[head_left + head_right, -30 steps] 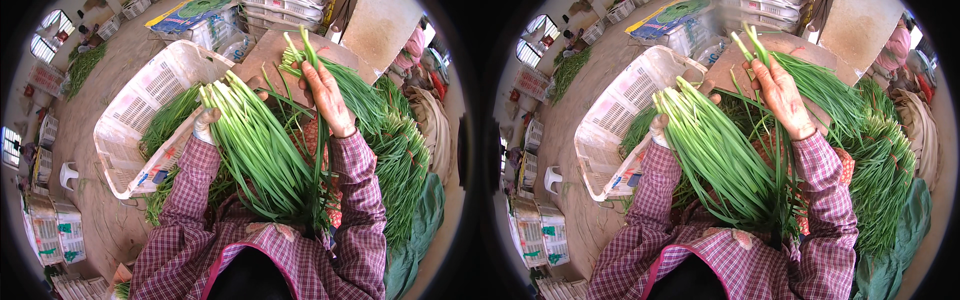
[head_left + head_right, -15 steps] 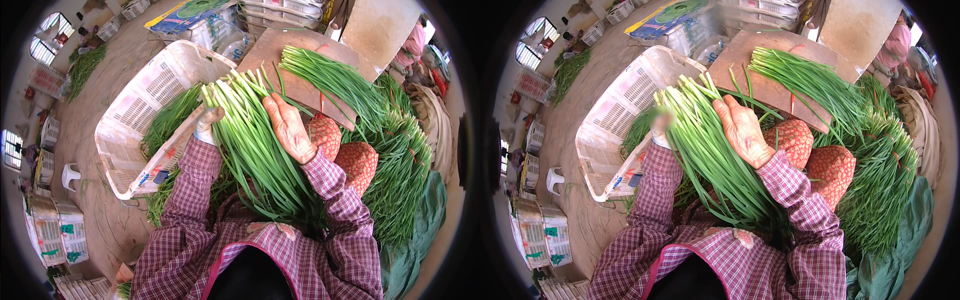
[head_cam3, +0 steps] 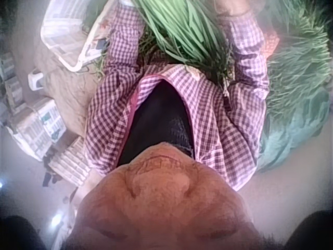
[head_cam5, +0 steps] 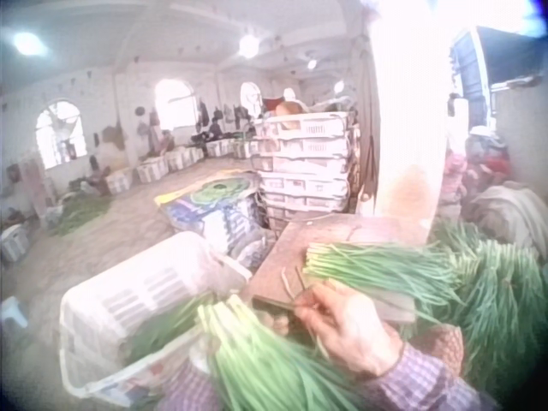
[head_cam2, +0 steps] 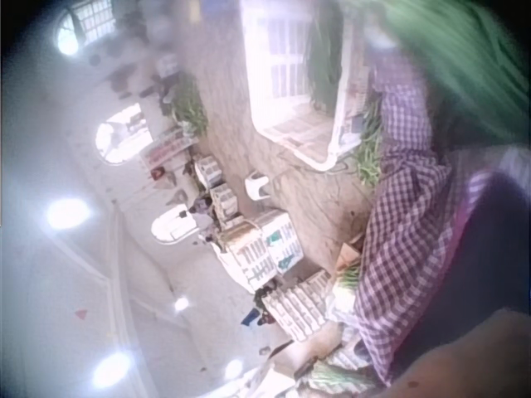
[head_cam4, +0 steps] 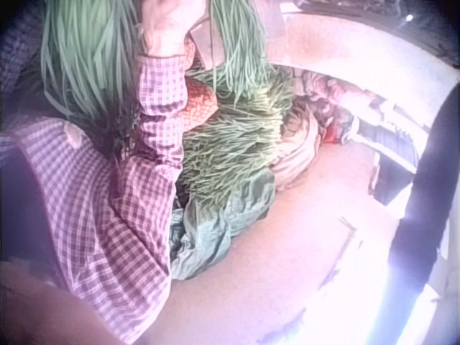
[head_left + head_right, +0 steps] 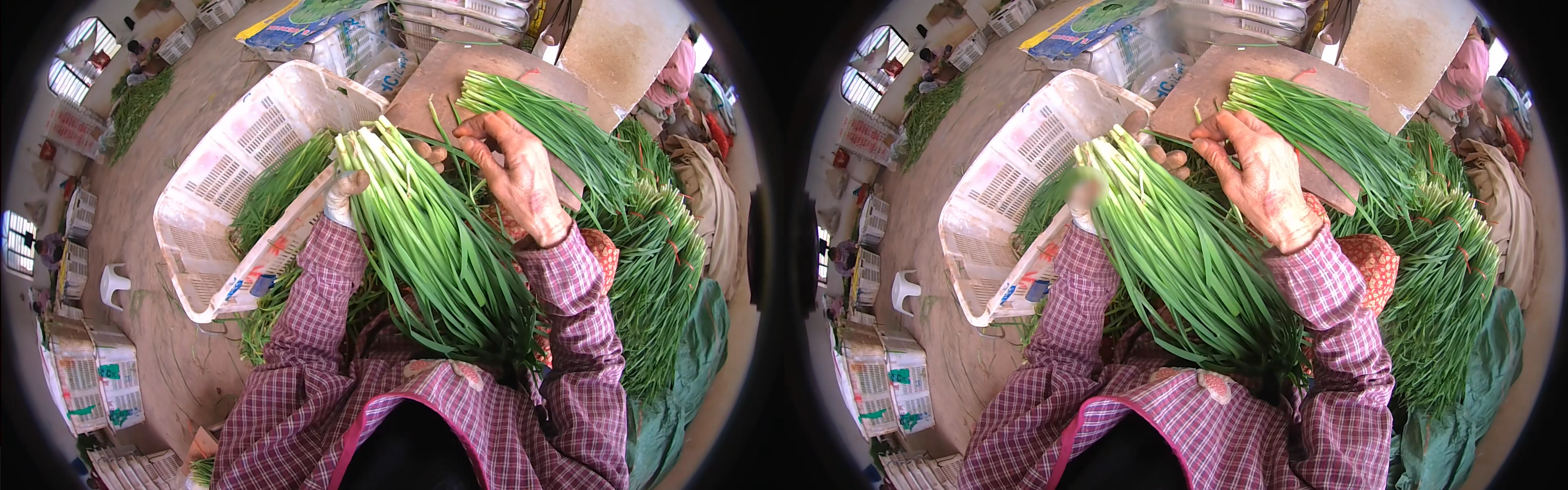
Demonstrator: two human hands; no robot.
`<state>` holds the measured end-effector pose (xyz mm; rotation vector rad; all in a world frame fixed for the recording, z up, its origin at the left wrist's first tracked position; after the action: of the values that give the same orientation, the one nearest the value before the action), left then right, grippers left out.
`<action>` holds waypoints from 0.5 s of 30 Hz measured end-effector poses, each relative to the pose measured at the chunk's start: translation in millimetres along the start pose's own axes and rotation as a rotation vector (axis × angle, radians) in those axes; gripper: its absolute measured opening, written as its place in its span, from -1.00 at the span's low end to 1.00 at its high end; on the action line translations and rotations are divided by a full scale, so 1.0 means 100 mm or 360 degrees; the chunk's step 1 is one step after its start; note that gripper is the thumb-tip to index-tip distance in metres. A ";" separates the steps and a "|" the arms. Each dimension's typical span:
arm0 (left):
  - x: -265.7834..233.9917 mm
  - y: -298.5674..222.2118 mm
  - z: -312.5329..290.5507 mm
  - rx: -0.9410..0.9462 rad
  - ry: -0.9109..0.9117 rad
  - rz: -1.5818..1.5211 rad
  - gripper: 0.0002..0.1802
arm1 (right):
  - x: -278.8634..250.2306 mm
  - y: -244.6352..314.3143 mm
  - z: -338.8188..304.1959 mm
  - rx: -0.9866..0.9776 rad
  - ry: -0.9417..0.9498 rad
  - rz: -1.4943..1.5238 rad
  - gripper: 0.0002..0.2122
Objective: The person bundles leeks by hand, removing loose leaves and tying them with red string before placing the finished bundles into a plastic basket.
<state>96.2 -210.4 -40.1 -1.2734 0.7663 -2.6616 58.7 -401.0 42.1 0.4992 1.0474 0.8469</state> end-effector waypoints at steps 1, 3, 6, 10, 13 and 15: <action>-0.07 -0.05 -0.02 -0.0037 -0.0019 0.0039 -0.38 | -0.05 0.13 0.02 -0.0157 0.0062 -0.0085 -0.85; -0.15 -0.10 -0.05 -0.0040 -0.0174 0.0066 -0.30 | -0.07 0.42 0.02 -0.0470 0.0186 -0.0253 -0.85; -0.41 -0.12 -0.16 -0.0090 -0.0300 0.0124 -0.25 | 0.03 0.49 0.03 -0.0711 0.0246 -0.0463 -0.86; -0.49 -0.10 -0.17 -0.0088 -0.0341 0.0162 -0.23 | 0.00 0.47 0.09 -0.0905 0.0303 -0.0628 -0.89; -0.22 -0.05 -0.08 0.0081 -0.0230 0.0027 -0.19 | -0.03 0.47 0.17 -0.0971 0.0181 -0.0660 -0.90; -0.12 0.03 0.01 0.0033 -0.0087 -0.0106 -0.21 | -0.17 0.47 0.31 -0.0943 -0.0020 -0.0708 -0.91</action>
<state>104.5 -210.0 -49.0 -1.3838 0.6994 -2.6658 65.3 -385.9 98.6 -0.2242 0.7993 0.7056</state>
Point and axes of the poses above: each hand's wrist, its own z-axis towards the middle knuckle, its own x-axis out of the palm, y = z × x, the point moved 2 cm from there along z, towards the middle knuckle, and after that the axes turned 11 degrees about x, right-handed, at the moved point
